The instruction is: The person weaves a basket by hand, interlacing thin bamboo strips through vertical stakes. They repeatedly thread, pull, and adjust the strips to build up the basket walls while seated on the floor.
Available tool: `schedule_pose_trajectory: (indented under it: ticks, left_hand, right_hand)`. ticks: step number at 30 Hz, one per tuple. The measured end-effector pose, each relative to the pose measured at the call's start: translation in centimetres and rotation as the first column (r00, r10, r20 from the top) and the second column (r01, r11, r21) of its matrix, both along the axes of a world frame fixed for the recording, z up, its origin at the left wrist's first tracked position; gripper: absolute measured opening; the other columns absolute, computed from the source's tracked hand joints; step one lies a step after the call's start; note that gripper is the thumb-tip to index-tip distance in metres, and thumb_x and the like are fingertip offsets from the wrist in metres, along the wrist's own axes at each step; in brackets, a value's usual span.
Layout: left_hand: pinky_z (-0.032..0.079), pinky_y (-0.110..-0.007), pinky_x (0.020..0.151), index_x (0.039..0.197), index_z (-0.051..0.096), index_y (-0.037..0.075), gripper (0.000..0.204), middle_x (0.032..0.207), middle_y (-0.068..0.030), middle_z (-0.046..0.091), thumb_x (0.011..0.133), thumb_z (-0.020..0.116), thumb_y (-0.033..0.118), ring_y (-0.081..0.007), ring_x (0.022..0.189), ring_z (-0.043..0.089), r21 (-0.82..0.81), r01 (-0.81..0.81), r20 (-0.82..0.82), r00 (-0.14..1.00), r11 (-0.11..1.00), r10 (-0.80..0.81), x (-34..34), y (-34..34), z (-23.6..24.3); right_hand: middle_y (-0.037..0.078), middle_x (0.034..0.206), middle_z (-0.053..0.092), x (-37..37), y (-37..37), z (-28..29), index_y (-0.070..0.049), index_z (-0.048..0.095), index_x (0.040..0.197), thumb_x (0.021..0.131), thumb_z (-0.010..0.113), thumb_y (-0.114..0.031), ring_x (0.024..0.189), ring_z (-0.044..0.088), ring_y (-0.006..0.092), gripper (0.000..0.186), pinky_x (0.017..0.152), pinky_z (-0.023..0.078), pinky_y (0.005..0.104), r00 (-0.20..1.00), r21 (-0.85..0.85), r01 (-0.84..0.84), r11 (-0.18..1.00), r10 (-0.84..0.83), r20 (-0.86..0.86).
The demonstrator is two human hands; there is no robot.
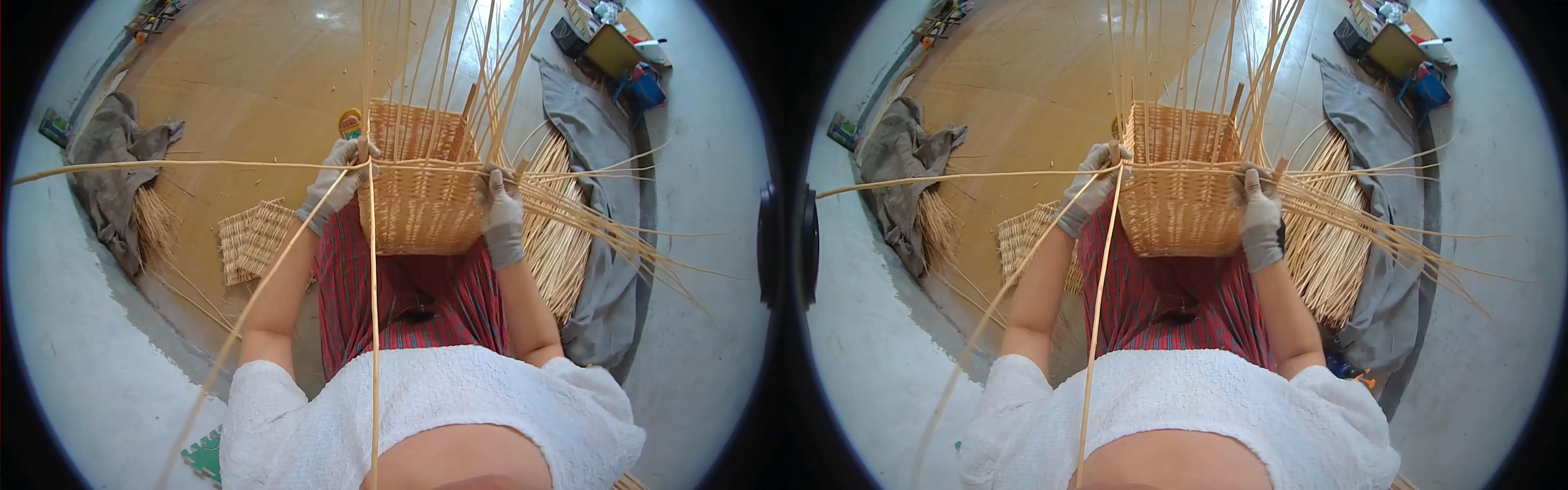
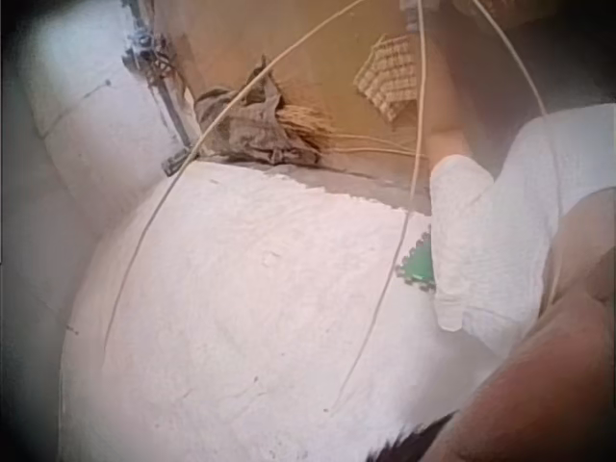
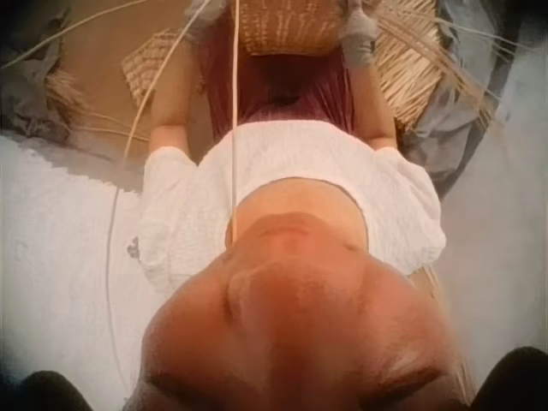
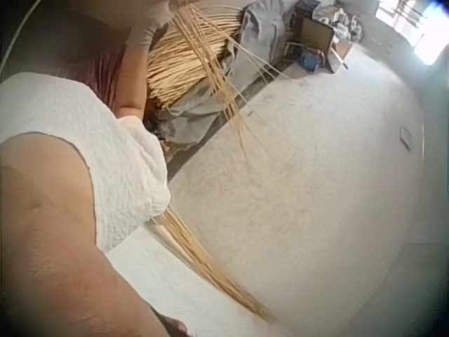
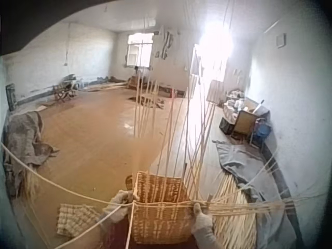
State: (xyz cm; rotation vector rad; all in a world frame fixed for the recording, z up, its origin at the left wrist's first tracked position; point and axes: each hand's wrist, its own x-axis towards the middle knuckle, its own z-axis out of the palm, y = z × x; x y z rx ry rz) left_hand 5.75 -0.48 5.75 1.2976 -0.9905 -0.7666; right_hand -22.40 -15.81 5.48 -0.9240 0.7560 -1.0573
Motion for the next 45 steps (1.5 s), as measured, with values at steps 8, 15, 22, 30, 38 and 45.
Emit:
schedule_pose_trajectory:
  ticks: [8, 15, 22, 30, 38, 45]
  left_hand:
    - [0.052, -0.025, 0.082, 0.098, 0.063, 0.005, 0.019, 0.110, -0.0021, 0.052, 0.092, 0.080, 0.008, -0.0103, 0.093, 0.057, -0.258, -0.399, -0.299, 0.899, 0.880, 0.320, -3.7, -2.7, -4.0]
    - [0.052, -0.026, 0.082, 0.108, 0.063, 0.006, 0.016, 0.102, -0.0016, 0.060, 0.095, 0.070, 0.003, -0.0093, 0.087, 0.057, -0.208, -0.442, -0.306, 0.877, 0.872, 0.371, -4.5, -2.0, -2.0]
    - [0.054, -0.030, 0.088, 0.125, 0.057, 0.002, 0.034, 0.114, -0.0098, 0.063, 0.093, 0.060, -0.009, -0.0157, 0.101, 0.061, -0.272, -0.784, -0.149, 0.607, 0.558, 0.781, -8.8, -1.4, -2.4]
    - [0.055, -0.049, 0.082, 0.139, 0.052, 0.007, 0.038, 0.118, -0.0230, 0.071, 0.110, 0.048, 0.032, -0.0377, 0.091, 0.073, 0.525, -0.332, 0.625, 0.775, 0.784, -0.091, -8.2, -7.1, 5.0]
    - [0.054, -0.049, 0.082, 0.123, 0.063, 0.011, 0.033, 0.089, -0.0143, 0.072, 0.106, 0.057, 0.038, -0.0393, 0.088, 0.068, 0.439, -0.354, 0.501, 0.859, 0.826, 0.102, -8.9, -7.4, 5.1]
    - [0.059, -0.046, 0.076, 0.154, 0.046, 0.027, 0.066, 0.137, -0.0123, 0.058, 0.093, 0.067, 0.011, -0.0345, 0.086, 0.072, 0.179, -0.255, 0.826, 0.563, 0.950, -0.004, -16.0, -8.8, 5.2]
  right_hand:
    - [0.015, 0.140, 0.062, 16.7, 0.7, 13.3, -0.008, 0.052, 0.149, 0.101, 0.061, -0.010, 0.111, 0.071, 0.0272, 0.049, 0.087, 0.060, 0.0341, 0.902, -0.875, -0.340, 0.343, -0.144, -0.407]
    - [0.013, 0.112, 0.072, 7.8, -2.2, 5.2, -0.011, 0.046, 0.144, 0.107, 0.054, -0.011, 0.092, 0.074, 0.0201, 0.037, 0.072, 0.060, 0.0346, 0.990, -0.811, -0.141, 0.567, 0.056, -0.133]
    - [0.009, 0.106, 0.075, -2.3, -0.4, 0.5, -0.005, 0.069, 0.115, 0.104, 0.064, -0.014, 0.090, 0.075, 0.0181, 0.015, 0.062, 0.057, 0.0255, 0.978, -0.255, -0.056, 0.965, 0.001, -0.209]
    - [0.013, 0.137, 0.064, 5.0, -2.0, 4.5, -0.005, 0.058, 0.139, 0.101, 0.056, -0.002, 0.111, 0.070, 0.0207, 0.038, 0.067, 0.058, 0.0290, 0.980, -0.664, -0.045, 0.746, -0.095, -0.174]
    - [0.015, 0.118, 0.066, 2.8, -4.5, 5.1, -0.002, 0.056, 0.128, 0.102, 0.053, 0.000, 0.083, 0.067, 0.0173, 0.026, 0.077, 0.059, 0.0334, 0.991, -0.713, 0.137, 0.688, -0.095, 0.100]
    - [0.024, 0.111, 0.070, -0.9, -4.5, 10.7, 0.003, 0.056, 0.131, 0.092, 0.072, -0.005, 0.105, 0.070, 0.0364, 0.043, 0.096, 0.055, 0.0422, 0.537, -0.853, -0.258, 0.453, -0.667, -0.516]
